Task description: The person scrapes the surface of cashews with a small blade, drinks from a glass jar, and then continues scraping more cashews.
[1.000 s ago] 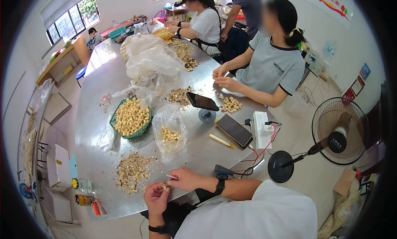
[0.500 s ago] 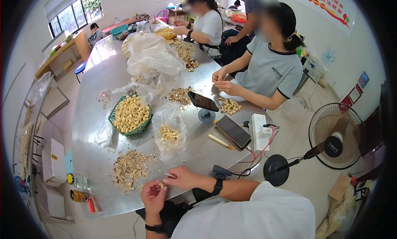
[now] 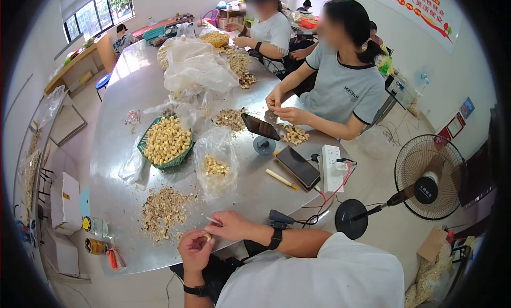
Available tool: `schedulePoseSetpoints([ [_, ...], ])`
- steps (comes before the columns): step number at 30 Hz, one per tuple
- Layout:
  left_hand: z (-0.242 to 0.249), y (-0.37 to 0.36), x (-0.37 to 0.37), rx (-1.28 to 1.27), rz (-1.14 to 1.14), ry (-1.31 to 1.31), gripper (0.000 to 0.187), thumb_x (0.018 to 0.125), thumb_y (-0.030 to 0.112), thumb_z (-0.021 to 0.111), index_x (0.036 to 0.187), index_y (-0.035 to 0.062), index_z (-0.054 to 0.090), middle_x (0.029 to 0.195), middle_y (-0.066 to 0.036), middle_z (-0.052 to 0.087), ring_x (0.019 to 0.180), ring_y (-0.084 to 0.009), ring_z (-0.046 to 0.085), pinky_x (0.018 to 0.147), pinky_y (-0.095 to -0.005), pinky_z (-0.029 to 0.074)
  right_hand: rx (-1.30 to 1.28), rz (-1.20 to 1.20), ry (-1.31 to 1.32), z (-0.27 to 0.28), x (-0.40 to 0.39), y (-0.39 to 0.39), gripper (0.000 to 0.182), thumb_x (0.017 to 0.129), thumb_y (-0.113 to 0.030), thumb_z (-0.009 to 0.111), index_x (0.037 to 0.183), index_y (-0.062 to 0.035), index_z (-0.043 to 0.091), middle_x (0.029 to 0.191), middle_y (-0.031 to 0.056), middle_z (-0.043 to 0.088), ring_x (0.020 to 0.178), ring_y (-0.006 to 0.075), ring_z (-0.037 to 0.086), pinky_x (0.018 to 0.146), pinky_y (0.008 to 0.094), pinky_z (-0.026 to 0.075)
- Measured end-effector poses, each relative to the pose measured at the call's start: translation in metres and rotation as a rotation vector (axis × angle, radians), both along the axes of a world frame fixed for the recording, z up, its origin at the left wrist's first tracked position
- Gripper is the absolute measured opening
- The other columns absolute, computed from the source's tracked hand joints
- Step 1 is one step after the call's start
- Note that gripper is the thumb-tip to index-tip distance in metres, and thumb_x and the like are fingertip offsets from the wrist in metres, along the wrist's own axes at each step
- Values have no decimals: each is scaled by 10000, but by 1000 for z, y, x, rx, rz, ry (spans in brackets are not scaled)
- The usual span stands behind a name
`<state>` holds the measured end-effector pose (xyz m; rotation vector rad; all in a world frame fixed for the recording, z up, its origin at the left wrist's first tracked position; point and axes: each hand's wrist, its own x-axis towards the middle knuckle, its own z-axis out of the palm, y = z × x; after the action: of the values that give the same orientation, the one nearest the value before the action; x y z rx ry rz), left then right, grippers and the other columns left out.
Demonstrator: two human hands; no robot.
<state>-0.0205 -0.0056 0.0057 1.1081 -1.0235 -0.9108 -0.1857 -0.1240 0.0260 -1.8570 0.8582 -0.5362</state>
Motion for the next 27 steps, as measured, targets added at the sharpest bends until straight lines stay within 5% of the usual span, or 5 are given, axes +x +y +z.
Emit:
schedulePoseSetpoints([
  [6,0,0,10,-125,-104,80,349,789,-79,806,1103,17,686,1223,-125,681,1247,-285,619,1063,-404,492,5,60,20,13,4,18,369,1041,-370,550,1112,-27,668,950,199,706,901,374,692,809,450,536],
  [9,-1,0,12,-143,-94,157,332,816,-55,799,1120,11,682,1225,-140,697,1212,-278,643,1040,-392,508,-21,113,-61,13,6,23,445,1050,-407,497,979,4,652,975,261,687,931,446,661,820,498,515],
  [12,-6,1,18,-58,-66,192,311,835,-53,783,1122,10,682,1191,-147,713,1126,-242,682,990,-363,535,-37,152,-28,19,7,24,406,1066,-382,493,1163,-24,659,1043,218,701,981,414,670,857,462,523],
  [21,-10,1,18,-46,42,263,301,844,-108,736,1120,2,685,1199,-176,710,1036,-190,698,927,-317,560,-6,199,-14,36,-1,27,455,1052,-388,505,1179,23,652,1167,276,657,1097,451,622,952,507,486],
  [27,-3,1,20,28,57,170,298,843,-92,747,1124,-1,707,1186,-132,714,1061,-169,683,938,-304,556,-488,37,-358,201,-89,-8,438,1031,-376,514,1194,10,641,1275,185,613,1129,302,589,998,419,463],
])
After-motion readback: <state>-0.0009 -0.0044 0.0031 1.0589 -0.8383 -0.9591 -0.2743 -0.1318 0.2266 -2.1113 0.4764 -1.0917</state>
